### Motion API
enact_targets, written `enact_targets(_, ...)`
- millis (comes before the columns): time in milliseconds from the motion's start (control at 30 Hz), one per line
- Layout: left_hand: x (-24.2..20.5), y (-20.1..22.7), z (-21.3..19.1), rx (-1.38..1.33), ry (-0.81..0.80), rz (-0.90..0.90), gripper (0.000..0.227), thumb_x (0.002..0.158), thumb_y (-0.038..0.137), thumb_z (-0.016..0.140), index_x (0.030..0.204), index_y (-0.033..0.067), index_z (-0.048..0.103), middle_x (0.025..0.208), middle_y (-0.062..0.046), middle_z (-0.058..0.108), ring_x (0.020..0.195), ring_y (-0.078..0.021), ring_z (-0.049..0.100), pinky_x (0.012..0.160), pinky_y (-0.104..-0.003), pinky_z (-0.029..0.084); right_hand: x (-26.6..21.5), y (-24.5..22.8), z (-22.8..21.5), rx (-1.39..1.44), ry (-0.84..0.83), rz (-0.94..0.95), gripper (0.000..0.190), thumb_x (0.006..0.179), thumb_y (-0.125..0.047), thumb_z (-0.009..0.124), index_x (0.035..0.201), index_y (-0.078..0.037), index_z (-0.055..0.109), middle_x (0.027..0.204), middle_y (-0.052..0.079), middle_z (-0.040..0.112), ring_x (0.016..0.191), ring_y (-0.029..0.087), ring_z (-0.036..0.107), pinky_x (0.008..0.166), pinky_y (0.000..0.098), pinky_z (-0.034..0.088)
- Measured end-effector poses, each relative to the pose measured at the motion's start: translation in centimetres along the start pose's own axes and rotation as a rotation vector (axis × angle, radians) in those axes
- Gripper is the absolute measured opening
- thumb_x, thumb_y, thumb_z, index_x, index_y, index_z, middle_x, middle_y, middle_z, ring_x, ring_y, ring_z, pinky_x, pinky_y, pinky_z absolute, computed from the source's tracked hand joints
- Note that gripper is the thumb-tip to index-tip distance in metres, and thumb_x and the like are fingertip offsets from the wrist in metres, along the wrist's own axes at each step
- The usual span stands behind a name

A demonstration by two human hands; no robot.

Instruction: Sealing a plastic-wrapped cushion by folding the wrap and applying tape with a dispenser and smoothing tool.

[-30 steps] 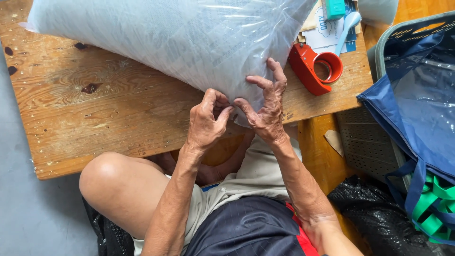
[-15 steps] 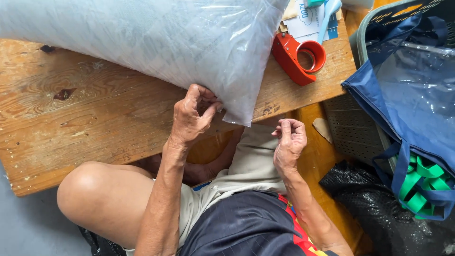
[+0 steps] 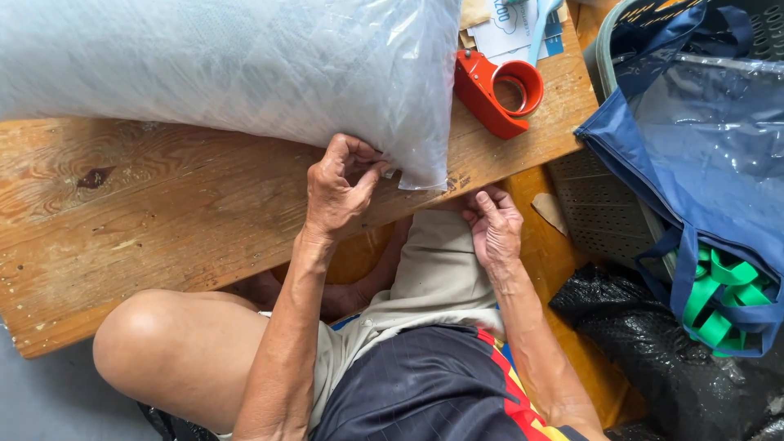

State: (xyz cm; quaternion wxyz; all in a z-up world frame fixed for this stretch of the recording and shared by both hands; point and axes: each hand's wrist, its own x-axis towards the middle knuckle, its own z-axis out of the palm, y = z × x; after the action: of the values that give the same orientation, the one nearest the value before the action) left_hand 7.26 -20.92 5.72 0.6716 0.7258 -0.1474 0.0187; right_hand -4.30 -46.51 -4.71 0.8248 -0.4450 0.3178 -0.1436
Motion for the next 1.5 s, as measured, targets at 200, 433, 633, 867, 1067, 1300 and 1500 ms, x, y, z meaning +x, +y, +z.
enact_targets(200, 0.0, 0.3, -0.1, -0.029, -0.011, -0.016, 0.021, 0.088, 0.000, 0.080, 0.100, 0.0016, 0.063, 0.088, -0.014, 0.077, 0.081, -0.0154, 0.076, 0.077, -0.028, 0.062, -0.7, 0.1, 0.0, -0.008, 0.028, 0.002, 0.014, 0.091, -0.005, 0.078, 0.100, -0.008, 0.067, 0.086, 0.008, 0.073, 0.071, 0.013, 0.071, 0.065, 0.0264, 0.064)
enact_targets(433, -0.2, 0.5, -0.3, -0.051, -0.028, -0.032, 0.022, 0.088, 0.001, 0.080, 0.100, 0.0021, 0.063, 0.088, -0.013, 0.077, 0.079, -0.0127, 0.074, 0.077, -0.027, 0.062, -1.8, 0.2, -0.6, 0.000, 0.076, 0.058, 0.016, 0.091, -0.007, 0.078, 0.101, -0.008, 0.066, 0.079, 0.004, 0.070, 0.069, 0.012, 0.070, 0.067, 0.0274, 0.066)
enact_targets(633, -0.1, 0.1, -0.7, -0.084, -0.034, -0.057, 0.020, 0.089, -0.002, 0.078, 0.102, 0.0012, 0.063, 0.089, -0.014, 0.076, 0.081, -0.0123, 0.073, 0.077, -0.027, 0.062, -7.0, -1.0, 1.8, -0.038, 0.112, 0.163, 0.016, 0.092, -0.007, 0.077, 0.103, -0.008, 0.065, 0.079, 0.002, 0.066, 0.068, 0.011, 0.067, 0.066, 0.0264, 0.065)
enact_targets(867, -0.6, -0.2, -1.0, -0.125, -0.077, -0.082, 0.022, 0.088, -0.001, 0.079, 0.103, 0.0030, 0.063, 0.091, -0.014, 0.077, 0.083, -0.0141, 0.076, 0.078, -0.027, 0.062, -10.8, -1.6, 6.9, 0.195, -0.215, 0.435, 0.033, 0.090, -0.004, 0.073, 0.121, -0.009, 0.063, 0.092, 0.003, 0.066, 0.070, 0.009, 0.053, 0.056, 0.0202, 0.043)
enact_targets(1067, -0.5, 0.2, -1.3, 0.020, -0.158, -0.026, 0.014, 0.089, -0.002, 0.073, 0.095, 0.0101, 0.071, 0.085, -0.009, 0.076, 0.083, -0.0185, 0.075, 0.075, -0.034, 0.060, -11.1, -0.6, 10.9, 0.489, -0.348, 0.668, 0.027, 0.096, -0.004, 0.066, 0.123, -0.008, 0.068, 0.096, 0.002, 0.066, 0.069, 0.007, 0.046, 0.057, 0.0182, 0.038)
enact_targets(1300, -0.3, 1.8, -1.8, -0.005, -0.226, -0.029, 0.026, 0.091, -0.006, 0.063, 0.103, 0.0121, 0.078, 0.092, -0.011, 0.077, 0.092, -0.0189, 0.073, 0.086, -0.036, 0.057, -11.2, 0.3, 13.4, 0.595, -0.347, 0.669, 0.016, 0.100, -0.009, 0.065, 0.113, -0.014, 0.071, 0.100, 0.002, 0.069, 0.071, 0.007, 0.051, 0.062, 0.0190, 0.040)
enact_targets(1500, -0.2, 2.1, -2.5, -0.053, -0.272, -0.125, 0.031, 0.089, -0.004, 0.061, 0.108, 0.0116, 0.079, 0.101, -0.012, 0.079, 0.102, -0.0195, 0.071, 0.093, -0.040, 0.055, -10.7, 0.6, 13.7, 0.612, -0.340, 0.637, 0.023, 0.101, -0.011, 0.063, 0.122, -0.016, 0.070, 0.122, 0.004, 0.073, 0.086, 0.010, 0.058, 0.076, 0.0238, 0.046)
